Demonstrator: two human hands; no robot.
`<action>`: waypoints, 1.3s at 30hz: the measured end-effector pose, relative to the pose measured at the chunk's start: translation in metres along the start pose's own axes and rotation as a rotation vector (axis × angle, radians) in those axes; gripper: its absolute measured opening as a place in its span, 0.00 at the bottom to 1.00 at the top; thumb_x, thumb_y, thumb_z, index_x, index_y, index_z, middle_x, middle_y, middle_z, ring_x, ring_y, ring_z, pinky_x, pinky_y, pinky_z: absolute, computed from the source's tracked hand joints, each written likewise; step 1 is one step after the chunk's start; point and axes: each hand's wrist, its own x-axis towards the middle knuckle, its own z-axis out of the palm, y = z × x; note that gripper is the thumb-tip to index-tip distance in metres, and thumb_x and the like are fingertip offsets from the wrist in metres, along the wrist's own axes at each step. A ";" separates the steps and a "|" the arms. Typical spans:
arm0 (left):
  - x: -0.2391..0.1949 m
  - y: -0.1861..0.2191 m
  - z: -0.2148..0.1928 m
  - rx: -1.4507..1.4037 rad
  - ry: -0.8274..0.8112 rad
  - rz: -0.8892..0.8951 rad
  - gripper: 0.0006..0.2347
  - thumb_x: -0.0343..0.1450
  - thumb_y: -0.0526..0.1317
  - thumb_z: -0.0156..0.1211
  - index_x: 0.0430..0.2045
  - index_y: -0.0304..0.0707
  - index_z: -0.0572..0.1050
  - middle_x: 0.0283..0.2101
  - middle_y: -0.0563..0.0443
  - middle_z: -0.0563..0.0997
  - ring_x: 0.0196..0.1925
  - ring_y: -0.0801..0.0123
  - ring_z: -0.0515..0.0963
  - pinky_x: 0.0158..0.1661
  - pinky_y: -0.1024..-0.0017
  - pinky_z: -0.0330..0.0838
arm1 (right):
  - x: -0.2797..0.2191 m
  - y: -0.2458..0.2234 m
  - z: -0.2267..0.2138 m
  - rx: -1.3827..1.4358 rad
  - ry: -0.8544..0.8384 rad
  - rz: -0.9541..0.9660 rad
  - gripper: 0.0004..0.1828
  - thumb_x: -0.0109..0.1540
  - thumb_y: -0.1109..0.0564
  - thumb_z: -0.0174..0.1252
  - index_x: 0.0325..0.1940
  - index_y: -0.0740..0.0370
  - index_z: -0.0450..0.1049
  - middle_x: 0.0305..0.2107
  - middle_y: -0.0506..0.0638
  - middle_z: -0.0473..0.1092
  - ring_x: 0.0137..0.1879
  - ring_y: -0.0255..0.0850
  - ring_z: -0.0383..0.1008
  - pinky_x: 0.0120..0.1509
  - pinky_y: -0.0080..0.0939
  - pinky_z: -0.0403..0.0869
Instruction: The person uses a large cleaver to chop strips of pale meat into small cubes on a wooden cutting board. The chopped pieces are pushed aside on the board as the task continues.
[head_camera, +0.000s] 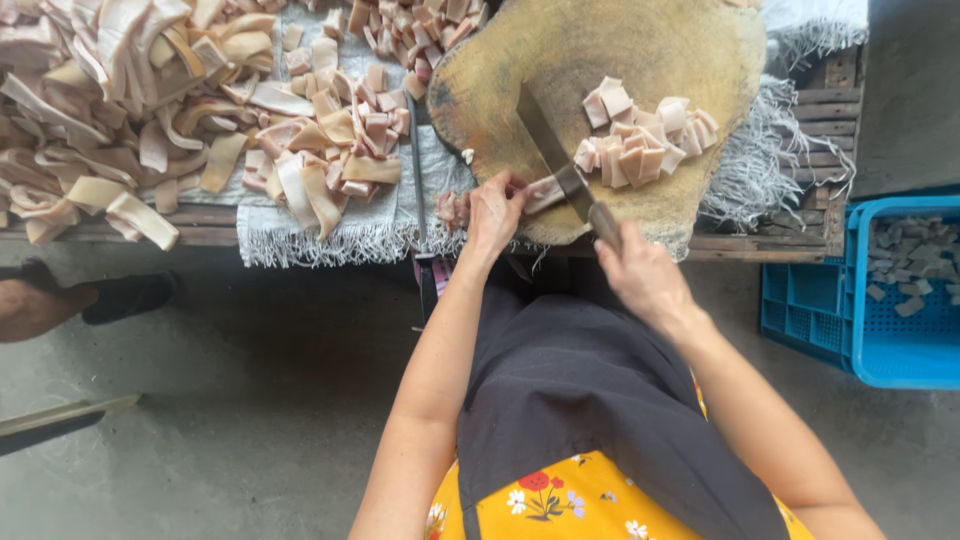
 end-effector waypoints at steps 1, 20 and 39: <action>-0.002 -0.002 0.001 0.007 0.015 0.017 0.06 0.69 0.36 0.65 0.34 0.30 0.81 0.32 0.39 0.85 0.36 0.59 0.86 0.39 0.65 0.78 | -0.004 0.001 -0.002 0.016 0.046 -0.017 0.21 0.70 0.47 0.53 0.61 0.62 0.62 0.26 0.70 0.74 0.34 0.69 0.77 0.38 0.64 0.76; -0.001 -0.007 0.017 -0.073 -0.031 -0.114 0.07 0.69 0.35 0.63 0.35 0.27 0.78 0.30 0.39 0.86 0.31 0.60 0.87 0.36 0.66 0.79 | -0.010 -0.008 -0.007 0.069 0.093 -0.054 0.23 0.68 0.47 0.54 0.61 0.65 0.65 0.25 0.69 0.75 0.33 0.66 0.79 0.37 0.60 0.76; 0.082 -0.191 -0.121 0.368 0.447 -0.066 0.16 0.70 0.37 0.65 0.51 0.30 0.76 0.49 0.35 0.79 0.50 0.48 0.80 0.51 0.56 0.73 | -0.027 0.022 -0.011 -0.133 0.083 0.055 0.25 0.67 0.44 0.54 0.62 0.62 0.68 0.33 0.72 0.76 0.40 0.69 0.78 0.45 0.63 0.76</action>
